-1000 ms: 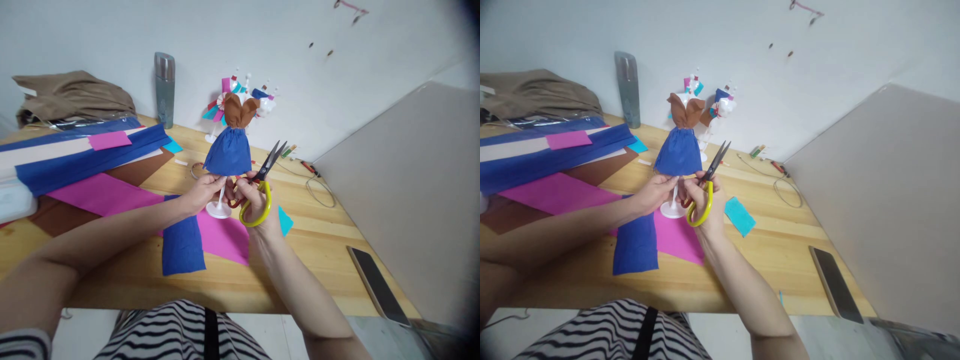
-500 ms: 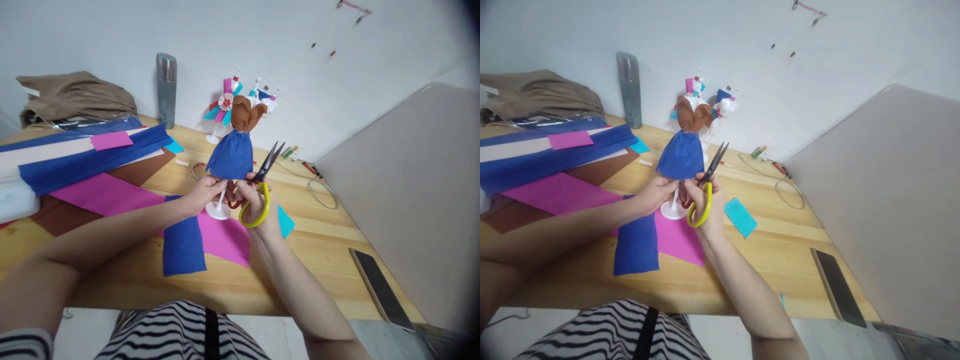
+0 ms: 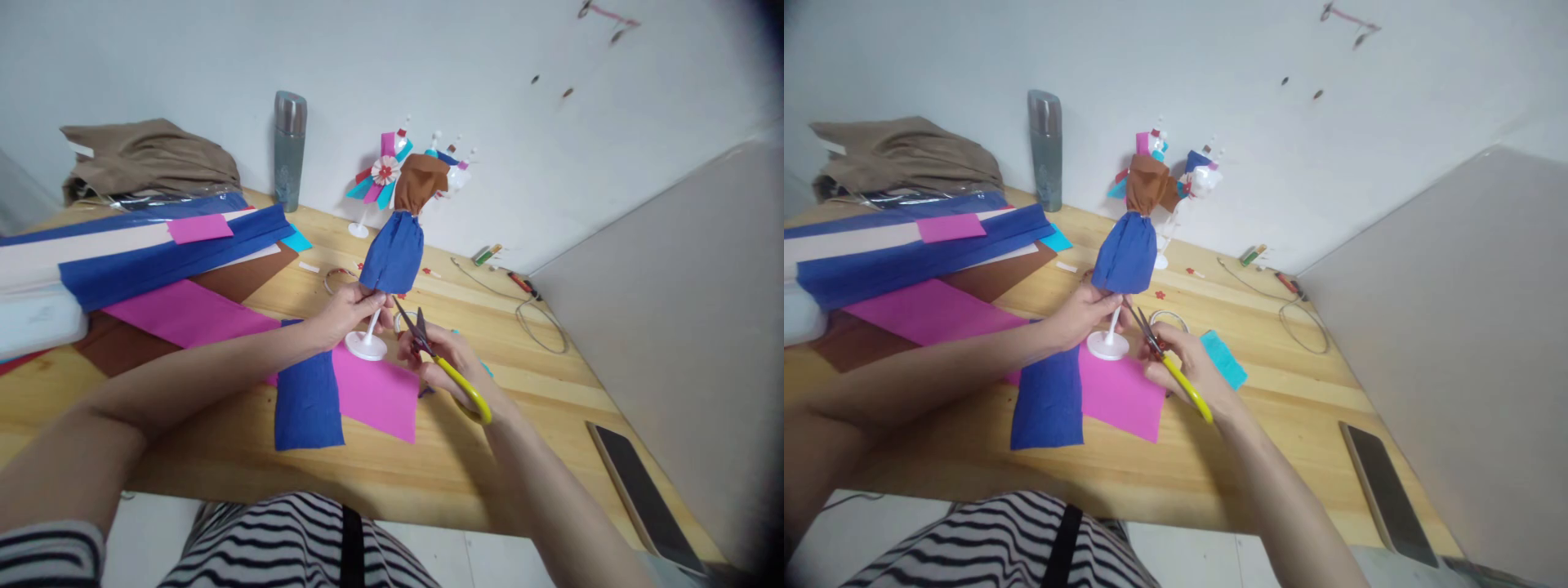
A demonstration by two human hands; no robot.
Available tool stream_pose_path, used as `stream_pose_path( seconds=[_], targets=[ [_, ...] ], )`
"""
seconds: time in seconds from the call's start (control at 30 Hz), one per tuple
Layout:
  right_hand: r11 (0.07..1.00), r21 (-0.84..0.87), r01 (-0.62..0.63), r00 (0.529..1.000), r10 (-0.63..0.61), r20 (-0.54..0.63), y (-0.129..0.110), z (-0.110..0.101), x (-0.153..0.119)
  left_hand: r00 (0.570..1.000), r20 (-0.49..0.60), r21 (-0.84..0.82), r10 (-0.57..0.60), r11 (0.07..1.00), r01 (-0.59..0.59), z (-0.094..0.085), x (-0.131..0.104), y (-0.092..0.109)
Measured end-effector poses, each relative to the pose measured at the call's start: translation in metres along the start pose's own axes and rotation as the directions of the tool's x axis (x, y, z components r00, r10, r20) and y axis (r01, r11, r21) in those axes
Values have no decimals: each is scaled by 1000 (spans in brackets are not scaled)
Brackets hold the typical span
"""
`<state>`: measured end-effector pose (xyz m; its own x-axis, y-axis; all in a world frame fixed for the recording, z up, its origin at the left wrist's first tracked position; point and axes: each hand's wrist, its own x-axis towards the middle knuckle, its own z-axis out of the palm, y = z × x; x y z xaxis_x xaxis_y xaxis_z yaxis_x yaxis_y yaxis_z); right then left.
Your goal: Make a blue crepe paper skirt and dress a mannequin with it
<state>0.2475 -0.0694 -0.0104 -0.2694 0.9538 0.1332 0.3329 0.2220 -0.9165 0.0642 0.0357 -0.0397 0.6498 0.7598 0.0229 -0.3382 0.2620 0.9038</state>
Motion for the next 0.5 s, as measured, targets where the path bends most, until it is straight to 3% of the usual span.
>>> stream_pose_path(
  seconds=[0.1,0.4,0.5],
  targets=[
    [996,-82,-19,994,27,106,-8,-11,-6,999,-33,37,26,999,-25,0,1,1],
    [993,-90,-77,995,82,56,7,-12,-17,984,-155,156,85,986,-61,-2,7,2],
    [990,-115,-81,995,87,45,11,-10,-17,981,-191,139,33,990,-6,2,6,5]
  ],
)
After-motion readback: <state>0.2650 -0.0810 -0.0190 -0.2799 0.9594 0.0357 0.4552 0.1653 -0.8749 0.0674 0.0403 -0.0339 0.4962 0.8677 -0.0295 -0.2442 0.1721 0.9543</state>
